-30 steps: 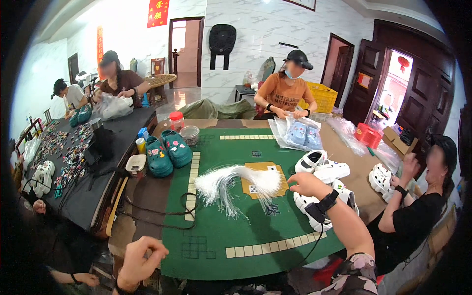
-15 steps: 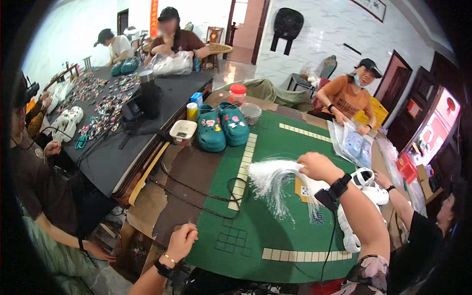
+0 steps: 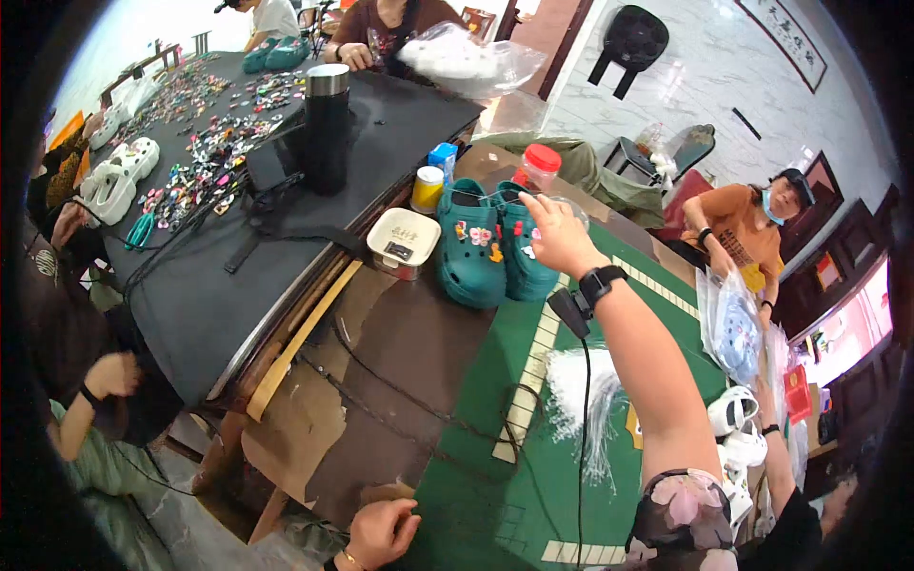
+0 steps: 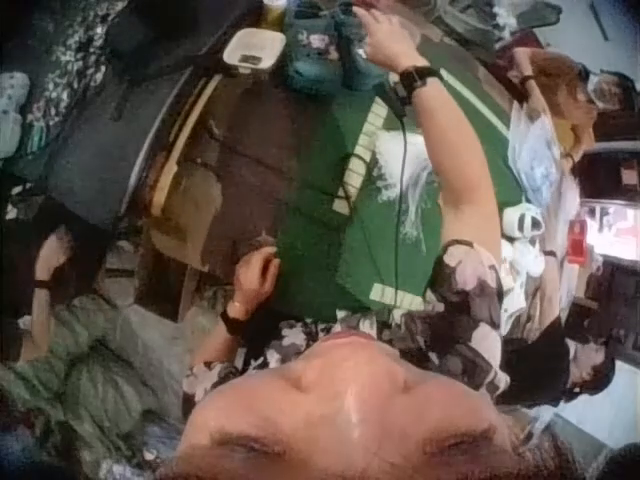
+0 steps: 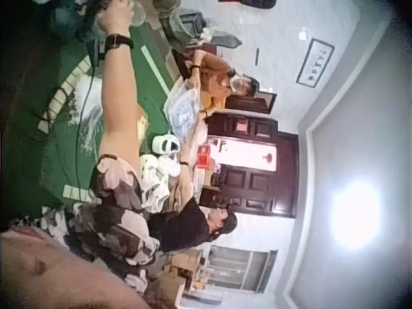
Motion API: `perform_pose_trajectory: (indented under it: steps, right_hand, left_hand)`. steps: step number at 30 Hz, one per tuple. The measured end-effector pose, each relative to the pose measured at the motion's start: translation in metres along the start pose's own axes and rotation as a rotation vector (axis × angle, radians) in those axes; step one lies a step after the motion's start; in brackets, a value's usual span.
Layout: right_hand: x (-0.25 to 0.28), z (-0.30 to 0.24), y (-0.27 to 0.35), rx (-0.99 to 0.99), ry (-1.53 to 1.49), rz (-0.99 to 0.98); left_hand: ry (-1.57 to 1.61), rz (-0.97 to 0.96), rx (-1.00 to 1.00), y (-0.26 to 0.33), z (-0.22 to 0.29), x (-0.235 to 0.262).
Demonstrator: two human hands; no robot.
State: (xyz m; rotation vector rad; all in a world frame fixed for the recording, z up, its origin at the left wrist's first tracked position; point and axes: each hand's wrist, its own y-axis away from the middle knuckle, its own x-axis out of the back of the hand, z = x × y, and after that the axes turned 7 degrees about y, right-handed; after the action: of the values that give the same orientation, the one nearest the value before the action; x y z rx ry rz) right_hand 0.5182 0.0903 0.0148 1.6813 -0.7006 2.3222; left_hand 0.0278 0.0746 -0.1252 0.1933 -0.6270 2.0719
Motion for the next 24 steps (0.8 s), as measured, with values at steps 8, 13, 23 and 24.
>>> perform_pose_trajectory:
  steps: [8,13,23,24]
  right_hand:
    - [-0.001,-0.030,-0.060,-0.020,0.002,-0.368]
    - [-0.009,-0.031,-0.065,-0.014,0.026,-0.310]
    - [0.126,0.006,0.052,0.243,0.356,0.104]
    - [0.152,-0.005,0.073,0.305,0.392,0.126]
  left_hand:
    - [0.021,-0.041,0.081,0.004,0.000,0.004]
    - [0.066,-0.050,0.078,-0.004,0.001,0.004]
    - [0.053,0.013,0.108,-0.008,0.005,-0.005]
    - [0.107,0.041,0.191,-0.003,0.007,-0.005]
